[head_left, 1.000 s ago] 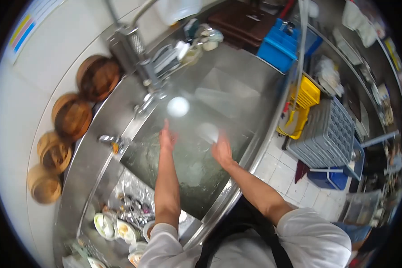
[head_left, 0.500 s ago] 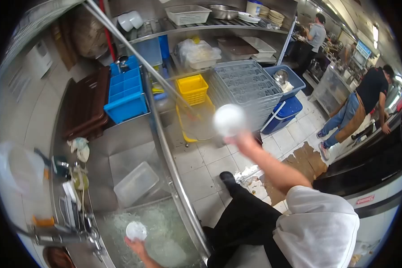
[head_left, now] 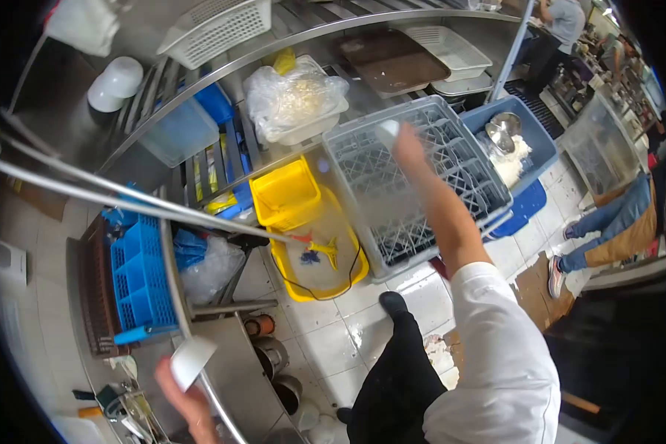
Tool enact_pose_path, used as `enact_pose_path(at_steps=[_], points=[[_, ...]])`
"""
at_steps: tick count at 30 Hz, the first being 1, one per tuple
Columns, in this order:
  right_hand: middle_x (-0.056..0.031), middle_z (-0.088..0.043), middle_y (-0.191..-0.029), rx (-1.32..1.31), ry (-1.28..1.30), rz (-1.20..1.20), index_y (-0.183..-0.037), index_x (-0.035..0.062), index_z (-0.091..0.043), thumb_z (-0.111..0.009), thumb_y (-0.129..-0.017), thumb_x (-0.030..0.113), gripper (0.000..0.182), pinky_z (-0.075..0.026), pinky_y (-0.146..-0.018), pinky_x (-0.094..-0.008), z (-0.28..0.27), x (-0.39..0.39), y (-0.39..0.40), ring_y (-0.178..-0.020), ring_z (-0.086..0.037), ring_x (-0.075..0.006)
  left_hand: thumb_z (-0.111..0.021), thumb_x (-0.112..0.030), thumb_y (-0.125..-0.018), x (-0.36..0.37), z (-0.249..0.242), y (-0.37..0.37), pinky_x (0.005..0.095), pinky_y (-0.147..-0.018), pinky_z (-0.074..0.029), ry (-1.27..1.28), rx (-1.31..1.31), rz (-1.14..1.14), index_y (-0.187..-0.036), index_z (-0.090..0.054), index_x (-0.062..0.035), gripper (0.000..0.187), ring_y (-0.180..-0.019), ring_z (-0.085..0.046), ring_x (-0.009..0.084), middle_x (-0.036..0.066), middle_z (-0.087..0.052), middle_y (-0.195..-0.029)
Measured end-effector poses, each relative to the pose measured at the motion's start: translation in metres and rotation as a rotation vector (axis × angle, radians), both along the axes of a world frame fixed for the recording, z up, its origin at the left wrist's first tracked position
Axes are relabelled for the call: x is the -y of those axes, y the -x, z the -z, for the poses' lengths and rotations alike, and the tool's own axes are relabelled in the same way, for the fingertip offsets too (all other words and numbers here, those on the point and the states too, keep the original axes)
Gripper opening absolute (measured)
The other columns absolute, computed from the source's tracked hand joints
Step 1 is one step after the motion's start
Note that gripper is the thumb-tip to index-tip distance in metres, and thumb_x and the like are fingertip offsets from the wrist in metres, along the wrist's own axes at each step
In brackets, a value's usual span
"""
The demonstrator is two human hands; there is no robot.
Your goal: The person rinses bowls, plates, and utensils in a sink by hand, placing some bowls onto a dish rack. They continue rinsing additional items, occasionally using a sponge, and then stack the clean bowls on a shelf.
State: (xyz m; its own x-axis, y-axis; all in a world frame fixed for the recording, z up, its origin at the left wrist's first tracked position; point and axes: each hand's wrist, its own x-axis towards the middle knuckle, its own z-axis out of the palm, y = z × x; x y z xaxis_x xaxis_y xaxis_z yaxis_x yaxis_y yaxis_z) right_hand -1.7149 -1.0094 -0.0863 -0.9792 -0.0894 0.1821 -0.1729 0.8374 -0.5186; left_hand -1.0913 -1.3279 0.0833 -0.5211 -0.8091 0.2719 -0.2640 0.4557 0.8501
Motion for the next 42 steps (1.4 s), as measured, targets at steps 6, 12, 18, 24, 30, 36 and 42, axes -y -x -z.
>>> enact_pose_path(at_steps=[6,12,18,24,30,36,42], points=[[-0.021,-0.042,-0.128,-0.113,-0.325,-0.269,-0.134,0.0128,-0.03,-0.056,-0.08,0.01,0.06,-0.051,-0.078,-0.046,0.032,0.039,0.044,-0.098,-0.058,-0.0408,-0.047,0.002,-0.08,-0.137,0.113,0.332,0.0354,-0.059,-0.058,-0.945,-0.036,0.251,-0.131,-0.036,-0.0044,0.053,-0.099,-0.06,0.0276,0.015,-0.052,-0.119],[-0.0122,-0.051,-0.124,0.941,0.861,-0.27,-0.135,0.0065,-0.036,-0.065,-0.084,0.024,0.061,-0.054,-0.077,-0.0388,-0.053,-0.074,-0.044,-0.109,-0.053,-0.0241,-0.046,0.001,-0.084,-0.262,0.186,0.51,0.0326,-0.053,-0.057,-0.868,0.115,0.616,-0.131,-0.036,-0.0035,0.049,-0.077,-0.065,0.0244,0.017,-0.057,-0.11],[-0.0244,-0.048,-0.124,0.078,-0.302,-0.308,-0.127,-0.0038,-0.041,-0.051,-0.079,0.001,0.05,-0.033,-0.102,-0.043,0.027,-0.087,0.128,-0.118,-0.044,-0.0373,-0.068,-0.022,-0.083,-0.287,0.135,0.494,0.0299,-0.077,-0.052,-0.786,-0.118,0.721,-0.145,-0.005,-0.0053,0.09,-0.102,-0.056,0.0211,0.019,-0.034,-0.14],[-0.0157,-0.042,-0.135,-0.455,-0.263,-0.761,-0.138,0.0024,-0.033,-0.038,-0.095,0.021,0.047,-0.031,-0.105,-0.0389,0.125,-0.048,0.181,-0.125,-0.041,-0.0288,-0.062,-0.009,-0.084,-0.174,0.065,0.132,0.0284,-0.074,-0.049,-0.548,-0.008,-0.025,-0.115,-0.058,-0.0064,0.031,-0.084,-0.061,0.012,0.005,-0.062,-0.097],[-0.025,-0.041,-0.132,-0.354,-0.464,-0.493,-0.14,-0.0001,-0.025,-0.051,-0.084,0.016,0.064,-0.035,-0.1,-0.0466,0.129,-0.075,0.082,-0.119,-0.042,-0.0397,-0.064,-0.017,-0.079,-0.18,0.099,-0.384,0.0322,-0.076,-0.049,-0.156,0.411,-1.47,-0.11,-0.059,0.0005,0.036,-0.084,-0.064,0.0228,0.014,-0.067,-0.094],[-0.0238,-0.033,-0.139,-0.047,-0.519,-0.717,-0.141,0.001,-0.024,-0.056,-0.083,0.017,0.069,-0.032,-0.103,-0.0449,0.067,-0.027,-0.185,-0.128,-0.034,-0.0381,-0.075,-0.03,-0.071,-0.16,0.188,-0.635,0.0331,-0.08,-0.049,-0.419,0.351,-1.74,-0.111,-0.057,0.0055,0.056,-0.091,-0.064,0.0246,0.02,-0.066,-0.098],[-0.0196,-0.032,-0.141,0.209,-0.213,-0.98,-0.141,0.0036,-0.026,-0.047,-0.087,0.006,0.058,-0.037,-0.099,-0.0388,-0.047,0.046,-0.396,-0.126,-0.038,-0.0316,-0.066,-0.035,-0.077,-0.121,0.325,-0.702,0.0377,-0.093,-0.043,-0.693,0.715,-0.936,-0.125,-0.047,0.0,0.062,-0.112,-0.053,0.0262,0.017,-0.054,-0.123]])
